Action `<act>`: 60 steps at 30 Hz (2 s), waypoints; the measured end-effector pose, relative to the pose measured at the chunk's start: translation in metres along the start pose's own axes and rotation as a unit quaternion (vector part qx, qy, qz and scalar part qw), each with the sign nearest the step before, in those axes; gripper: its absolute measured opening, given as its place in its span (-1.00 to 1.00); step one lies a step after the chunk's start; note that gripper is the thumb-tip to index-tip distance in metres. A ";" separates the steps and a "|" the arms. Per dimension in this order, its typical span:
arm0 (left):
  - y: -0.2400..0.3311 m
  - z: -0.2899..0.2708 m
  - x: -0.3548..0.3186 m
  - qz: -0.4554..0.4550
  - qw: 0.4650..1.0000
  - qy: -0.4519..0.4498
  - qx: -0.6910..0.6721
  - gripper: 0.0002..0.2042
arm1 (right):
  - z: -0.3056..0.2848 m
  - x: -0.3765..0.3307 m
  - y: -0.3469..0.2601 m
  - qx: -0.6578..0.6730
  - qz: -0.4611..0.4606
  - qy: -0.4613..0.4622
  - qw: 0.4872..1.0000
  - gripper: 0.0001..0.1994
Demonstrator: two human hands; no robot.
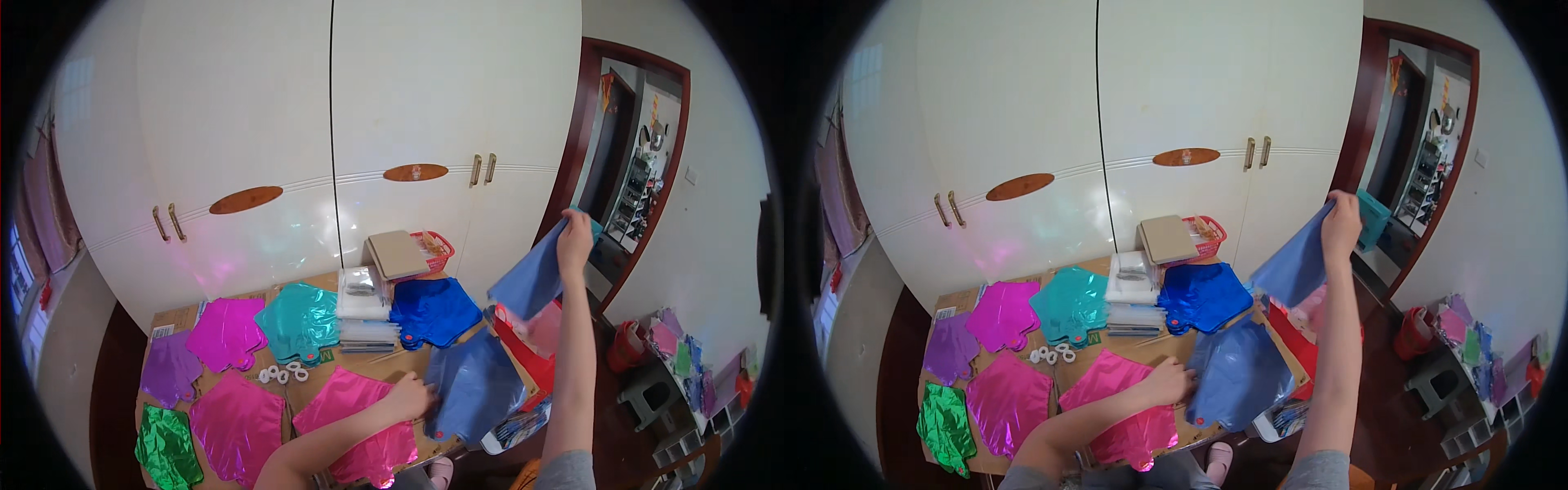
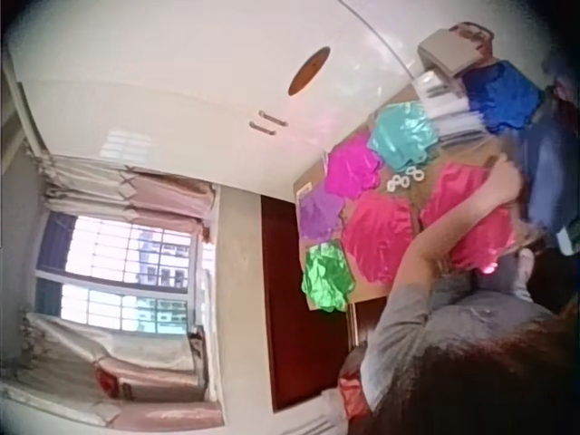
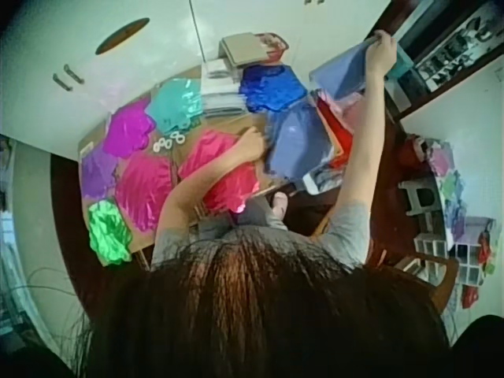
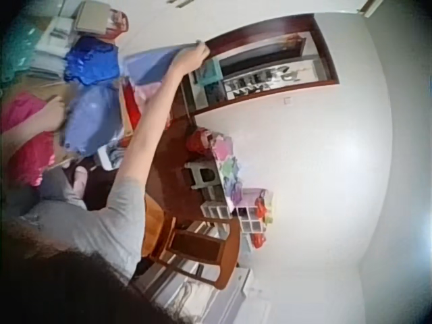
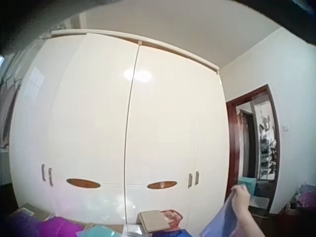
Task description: Folding colorful plastic bags and placing them into clear plastic retail packaging envelopes.
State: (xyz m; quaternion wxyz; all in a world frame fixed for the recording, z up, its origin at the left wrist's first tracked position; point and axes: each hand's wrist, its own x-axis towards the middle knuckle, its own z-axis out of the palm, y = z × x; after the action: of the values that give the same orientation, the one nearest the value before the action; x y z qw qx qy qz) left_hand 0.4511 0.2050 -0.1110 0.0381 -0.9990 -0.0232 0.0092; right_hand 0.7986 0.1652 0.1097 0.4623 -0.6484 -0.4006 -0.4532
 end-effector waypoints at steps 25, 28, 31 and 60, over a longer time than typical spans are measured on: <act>0.013 0.032 0.000 -0.048 0.987 0.127 -0.084 -0.47 | 0.100 -0.269 -0.119 0.062 -0.274 -0.525 0.804 -0.80; 0.011 0.034 -0.001 -0.051 0.987 0.120 -0.092 -0.46 | 0.095 -0.267 -0.107 0.074 -0.265 -0.531 0.802 -0.84; 0.010 0.033 -0.001 -0.048 0.986 0.117 -0.111 -0.45 | 0.079 -0.258 -0.096 0.069 -0.243 -0.540 0.803 -0.84; -0.053 0.033 0.034 -0.181 0.966 0.183 -0.001 -0.65 | 0.126 -0.275 -0.130 0.023 -0.126 -0.472 0.872 -0.76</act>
State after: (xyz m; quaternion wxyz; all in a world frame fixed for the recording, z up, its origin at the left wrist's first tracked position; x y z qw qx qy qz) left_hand 0.4824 0.2615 -0.1405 0.0421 -0.9628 -0.1964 -0.1806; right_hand 0.6300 0.2919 -0.1433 0.1721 -0.7183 -0.6599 -0.1377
